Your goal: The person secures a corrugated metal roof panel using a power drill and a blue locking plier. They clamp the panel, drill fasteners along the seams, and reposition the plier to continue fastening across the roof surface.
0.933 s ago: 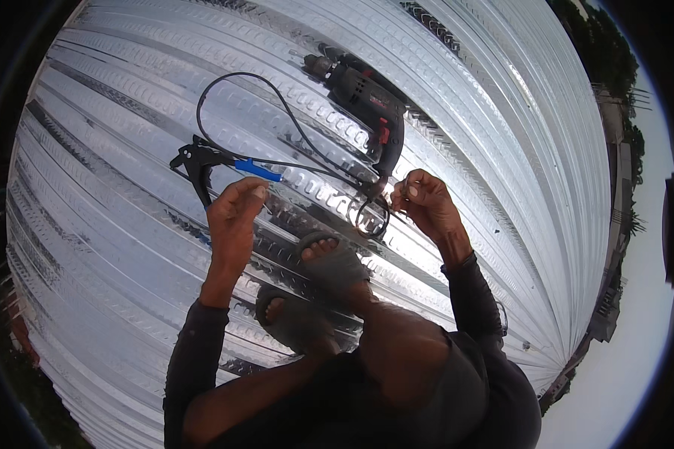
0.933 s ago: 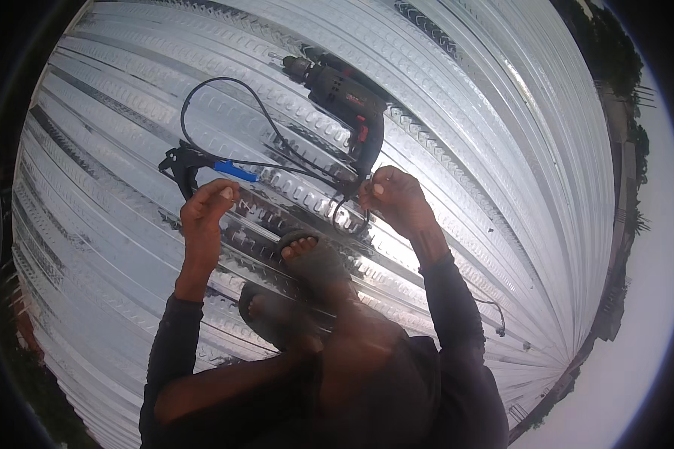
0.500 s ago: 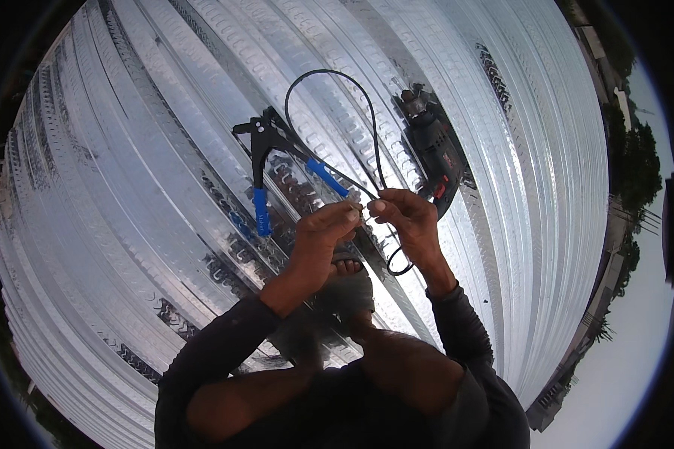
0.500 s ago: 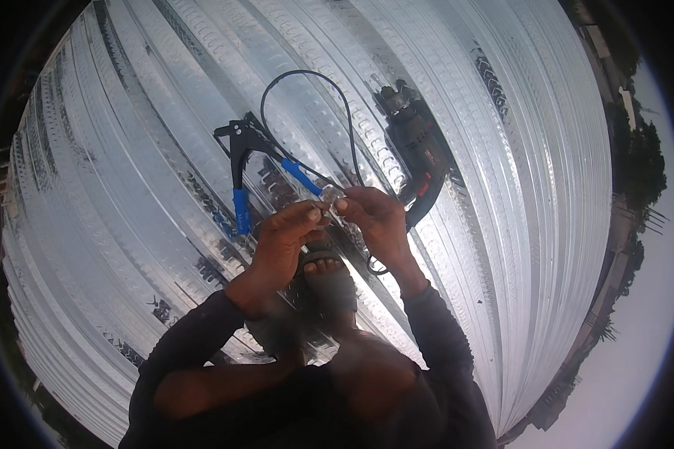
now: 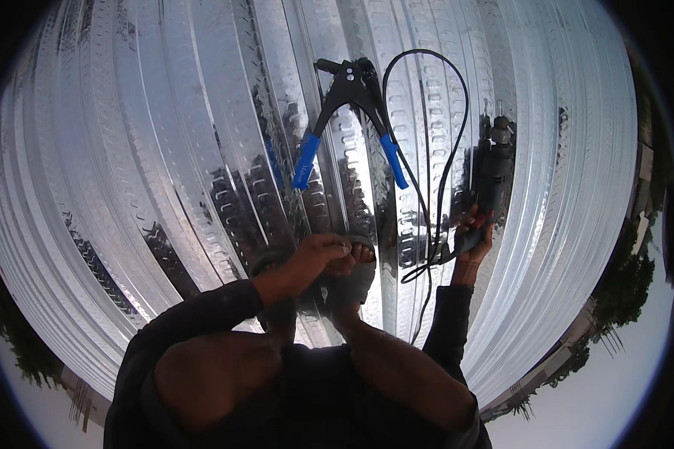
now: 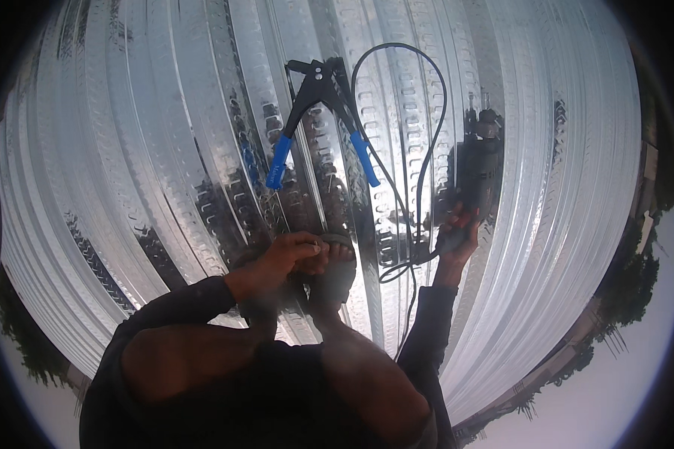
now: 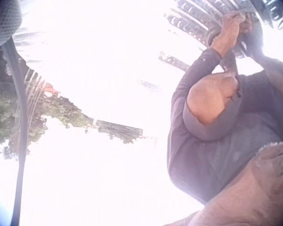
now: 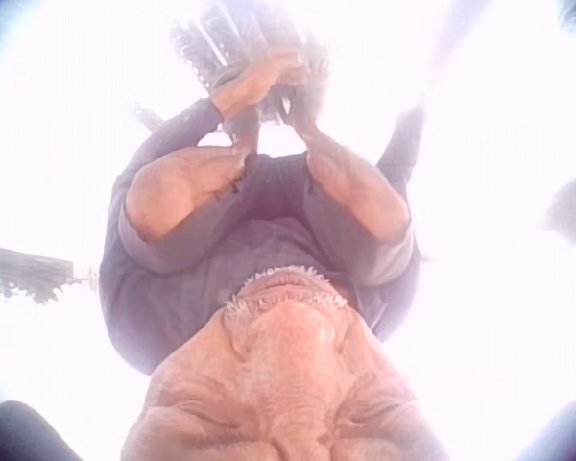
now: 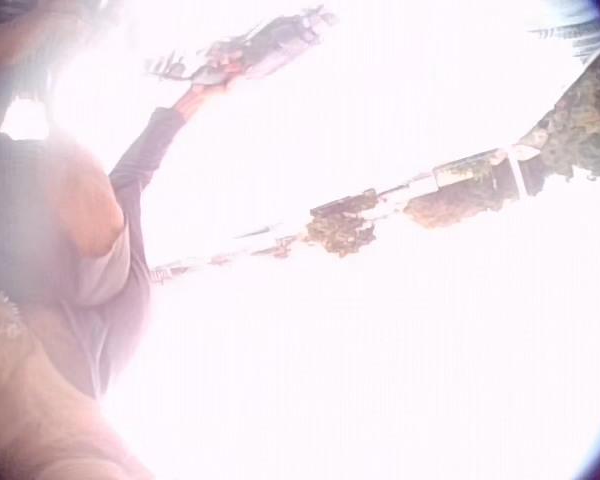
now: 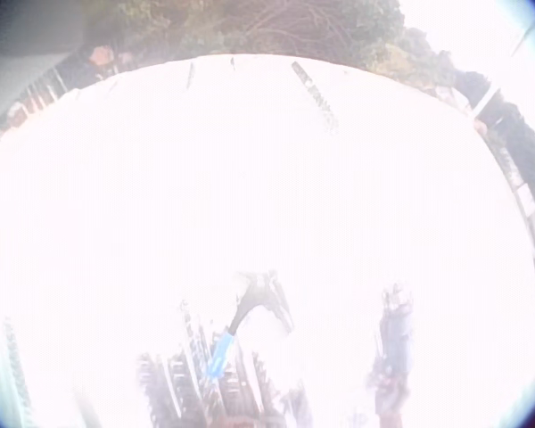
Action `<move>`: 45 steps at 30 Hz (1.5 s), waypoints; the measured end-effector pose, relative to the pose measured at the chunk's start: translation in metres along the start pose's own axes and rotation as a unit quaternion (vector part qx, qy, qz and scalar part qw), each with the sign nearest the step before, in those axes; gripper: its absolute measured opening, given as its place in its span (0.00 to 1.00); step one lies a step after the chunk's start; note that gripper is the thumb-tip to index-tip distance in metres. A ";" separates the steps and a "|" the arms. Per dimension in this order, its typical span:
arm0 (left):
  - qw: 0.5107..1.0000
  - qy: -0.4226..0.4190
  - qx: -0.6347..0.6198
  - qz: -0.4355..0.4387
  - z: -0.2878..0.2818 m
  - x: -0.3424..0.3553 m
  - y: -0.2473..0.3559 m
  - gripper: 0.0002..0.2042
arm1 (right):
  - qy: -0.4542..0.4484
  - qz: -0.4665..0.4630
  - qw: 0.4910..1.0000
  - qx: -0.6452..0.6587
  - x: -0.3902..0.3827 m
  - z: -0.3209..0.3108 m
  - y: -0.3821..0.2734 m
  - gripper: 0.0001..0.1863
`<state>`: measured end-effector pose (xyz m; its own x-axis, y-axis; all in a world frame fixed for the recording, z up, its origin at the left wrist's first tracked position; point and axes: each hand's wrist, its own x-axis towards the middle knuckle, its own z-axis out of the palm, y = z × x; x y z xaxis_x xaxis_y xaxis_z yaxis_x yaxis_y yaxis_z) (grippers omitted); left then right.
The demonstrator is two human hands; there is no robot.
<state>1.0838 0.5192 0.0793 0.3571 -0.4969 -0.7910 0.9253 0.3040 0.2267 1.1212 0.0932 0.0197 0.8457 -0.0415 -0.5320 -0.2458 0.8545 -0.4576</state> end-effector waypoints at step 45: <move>0.878 0.093 -0.459 0.099 0.012 0.030 0.029 0.09 | 0.035 0.058 0.717 -0.694 -0.155 0.308 -0.003 0.42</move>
<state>1.1227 0.5032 0.0687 0.3933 -0.2438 -0.8865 0.3225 0.9395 -0.1153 1.1368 0.2565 0.3232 0.7677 -0.0793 -0.6359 -0.5881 -0.4815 -0.6499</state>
